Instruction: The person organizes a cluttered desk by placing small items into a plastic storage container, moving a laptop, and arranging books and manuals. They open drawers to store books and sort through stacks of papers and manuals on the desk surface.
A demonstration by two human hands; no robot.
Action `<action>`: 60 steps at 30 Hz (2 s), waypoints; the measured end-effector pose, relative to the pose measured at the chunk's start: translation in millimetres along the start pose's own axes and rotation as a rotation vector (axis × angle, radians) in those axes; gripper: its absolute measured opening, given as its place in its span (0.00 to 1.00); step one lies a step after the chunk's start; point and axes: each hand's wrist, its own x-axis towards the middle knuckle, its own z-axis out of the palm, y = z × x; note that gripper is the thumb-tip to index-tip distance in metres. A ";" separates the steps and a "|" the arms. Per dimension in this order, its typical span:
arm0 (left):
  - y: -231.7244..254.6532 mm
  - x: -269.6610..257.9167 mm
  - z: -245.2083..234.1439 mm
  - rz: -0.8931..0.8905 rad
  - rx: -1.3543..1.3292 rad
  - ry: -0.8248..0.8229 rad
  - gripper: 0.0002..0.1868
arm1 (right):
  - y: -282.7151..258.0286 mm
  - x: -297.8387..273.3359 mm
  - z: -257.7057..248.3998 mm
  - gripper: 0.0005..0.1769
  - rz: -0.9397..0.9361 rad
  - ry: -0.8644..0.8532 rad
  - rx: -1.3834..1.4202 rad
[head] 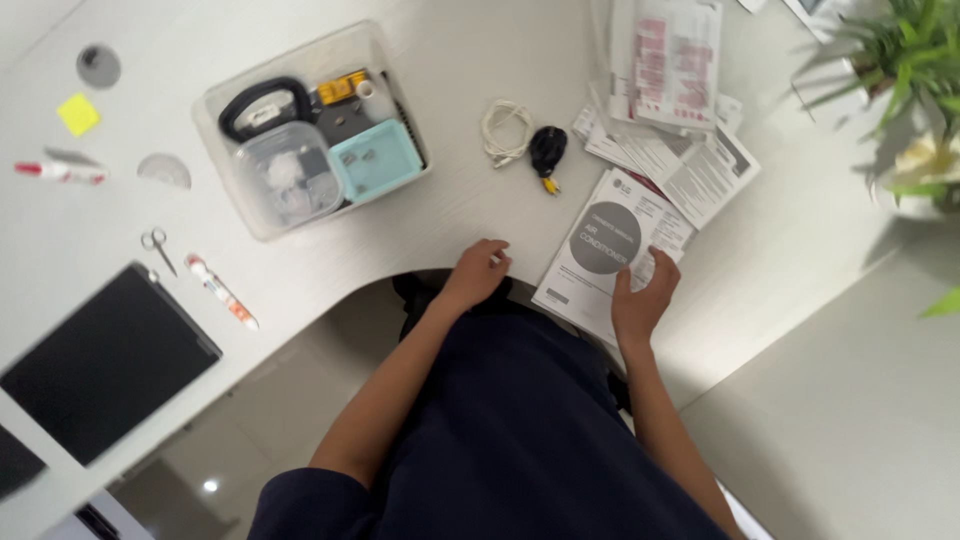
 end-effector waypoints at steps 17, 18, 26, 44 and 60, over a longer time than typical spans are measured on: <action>-88.1 -141.7 -158.7 -0.373 0.237 0.990 0.13 | -141.7 2.4 95.0 0.14 -0.291 -0.473 0.201; -97.9 -153.2 -171.9 -0.378 0.278 1.072 0.12 | -147.0 0.2 99.6 0.13 -0.300 -0.491 0.203; -159.9 -193.9 -242.6 -0.704 0.398 1.100 0.24 | -184.0 -20.5 123.1 0.12 -0.330 -0.602 0.142; -122.4 -205.7 -298.7 -0.098 -0.420 0.620 0.15 | -319.2 -120.9 198.1 0.16 -0.290 -0.836 0.381; -113.7 -208.7 -336.2 0.064 -0.457 0.137 0.14 | -409.1 -150.0 242.9 0.34 -0.214 -0.826 0.654</action>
